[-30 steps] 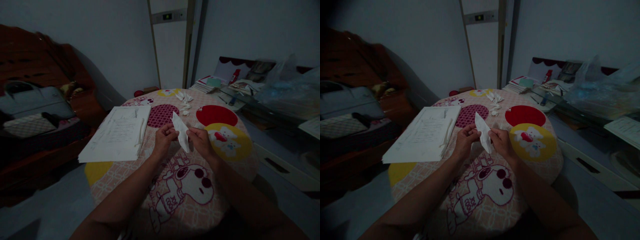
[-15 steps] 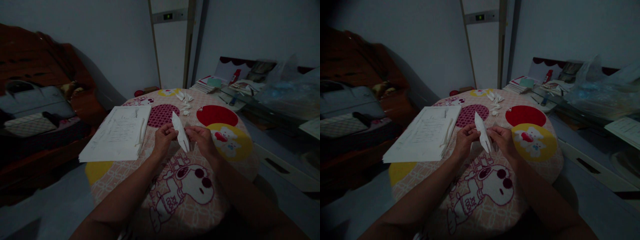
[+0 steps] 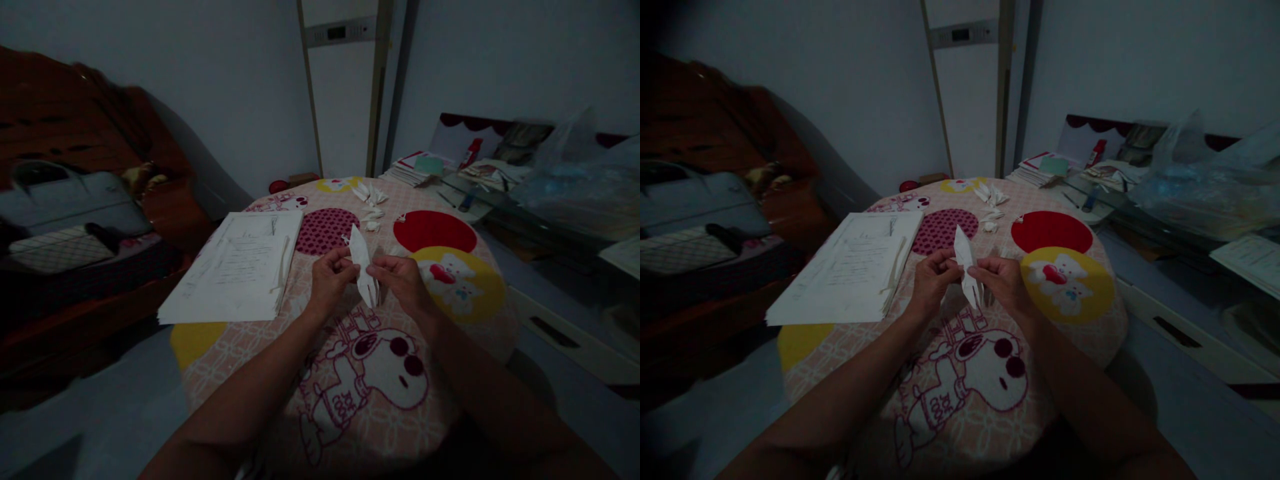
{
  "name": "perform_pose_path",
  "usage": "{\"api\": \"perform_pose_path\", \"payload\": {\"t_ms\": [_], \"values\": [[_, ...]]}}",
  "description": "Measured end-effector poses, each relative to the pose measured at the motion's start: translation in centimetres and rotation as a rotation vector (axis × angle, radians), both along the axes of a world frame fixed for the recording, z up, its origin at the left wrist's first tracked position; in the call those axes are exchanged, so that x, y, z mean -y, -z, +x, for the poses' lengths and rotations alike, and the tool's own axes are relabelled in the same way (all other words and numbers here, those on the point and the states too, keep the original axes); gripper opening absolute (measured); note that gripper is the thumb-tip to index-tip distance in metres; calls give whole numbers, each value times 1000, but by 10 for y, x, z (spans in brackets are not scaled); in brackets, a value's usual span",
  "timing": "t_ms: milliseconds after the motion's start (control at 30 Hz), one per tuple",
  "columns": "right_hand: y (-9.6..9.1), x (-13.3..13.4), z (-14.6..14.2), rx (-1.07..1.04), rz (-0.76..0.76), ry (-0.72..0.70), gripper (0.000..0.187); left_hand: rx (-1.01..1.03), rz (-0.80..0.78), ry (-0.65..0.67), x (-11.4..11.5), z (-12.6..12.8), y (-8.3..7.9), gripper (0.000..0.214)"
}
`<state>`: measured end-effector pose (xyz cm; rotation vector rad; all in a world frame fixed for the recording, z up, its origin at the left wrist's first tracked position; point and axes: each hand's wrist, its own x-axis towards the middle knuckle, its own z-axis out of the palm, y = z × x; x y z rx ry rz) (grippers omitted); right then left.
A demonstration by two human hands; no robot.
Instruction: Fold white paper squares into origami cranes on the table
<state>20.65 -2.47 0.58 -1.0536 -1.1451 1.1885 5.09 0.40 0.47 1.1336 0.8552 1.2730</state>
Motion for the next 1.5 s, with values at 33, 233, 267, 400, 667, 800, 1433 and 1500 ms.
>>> {"api": "perform_pose_path", "payload": {"t_ms": [33,233,267,400,667,800,1433,1500], "values": [[0,0,0,-1,-5,0,24,-2,5,4,0,0,0,36],[0,-2,4,-74,-72,11,23,61,-14,107,1,0,-1,36],[-1,-2,4,-77,-81,16,23,64,-25,112,1,0,-2,35],[-1,-1,4,-83,-97,-6,20,56,-37,98,1,0,-3,35],[1,-1,4,1,-87,1,16,63,92,-25,0,-3,-4,36],[5,-3,5,68,-46,10,18,-12,84,-34,-1,-4,-2,30],[1,-1,4,-72,-102,-2,23,-174,263,49,-7,-6,11,22],[1,-1,4,-93,-117,-6,23,-196,304,56,-7,-6,11,21]]}}
